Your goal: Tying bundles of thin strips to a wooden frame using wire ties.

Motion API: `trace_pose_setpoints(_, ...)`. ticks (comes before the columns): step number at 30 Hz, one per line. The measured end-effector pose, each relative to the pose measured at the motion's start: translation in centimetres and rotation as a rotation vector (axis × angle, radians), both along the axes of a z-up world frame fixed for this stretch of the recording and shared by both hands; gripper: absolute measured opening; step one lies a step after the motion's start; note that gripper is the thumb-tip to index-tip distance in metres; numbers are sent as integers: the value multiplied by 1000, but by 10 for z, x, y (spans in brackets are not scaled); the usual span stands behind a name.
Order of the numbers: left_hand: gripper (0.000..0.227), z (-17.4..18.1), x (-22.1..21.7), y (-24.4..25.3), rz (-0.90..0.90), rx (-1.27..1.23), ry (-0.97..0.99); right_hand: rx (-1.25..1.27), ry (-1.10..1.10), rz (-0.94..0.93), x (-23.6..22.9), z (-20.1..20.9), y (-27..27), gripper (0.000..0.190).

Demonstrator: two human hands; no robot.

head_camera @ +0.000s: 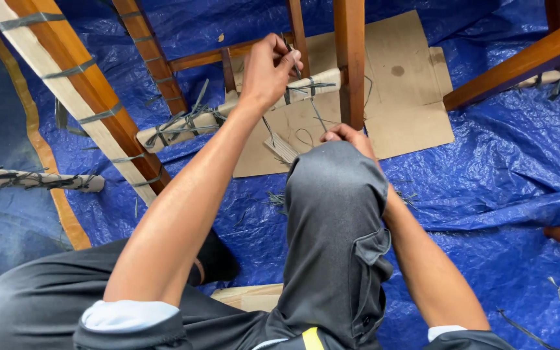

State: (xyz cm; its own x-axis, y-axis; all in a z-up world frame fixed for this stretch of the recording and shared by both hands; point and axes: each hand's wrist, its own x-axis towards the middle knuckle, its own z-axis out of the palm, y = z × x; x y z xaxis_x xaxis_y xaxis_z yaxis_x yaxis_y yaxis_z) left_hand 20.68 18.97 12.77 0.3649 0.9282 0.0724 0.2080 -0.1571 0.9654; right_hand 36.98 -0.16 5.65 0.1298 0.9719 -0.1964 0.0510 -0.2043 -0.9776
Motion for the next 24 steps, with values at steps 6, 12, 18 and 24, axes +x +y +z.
trace_pose_setpoints(6,19,27,-2,-5,-79,363,70,321,-589,-69,43,85,3,18)
trace_pose_setpoints(12,12,49,9,3,-325,259,204,455,-742,28,54,146,56,21)
trace_pose_setpoints(18,19,59,11,19,-656,360,326,532,-801,171,47,165,114,21)
trace_pose_setpoints(24,17,28,0,43,-493,185,146,652,-698,-125,41,137,135,12)
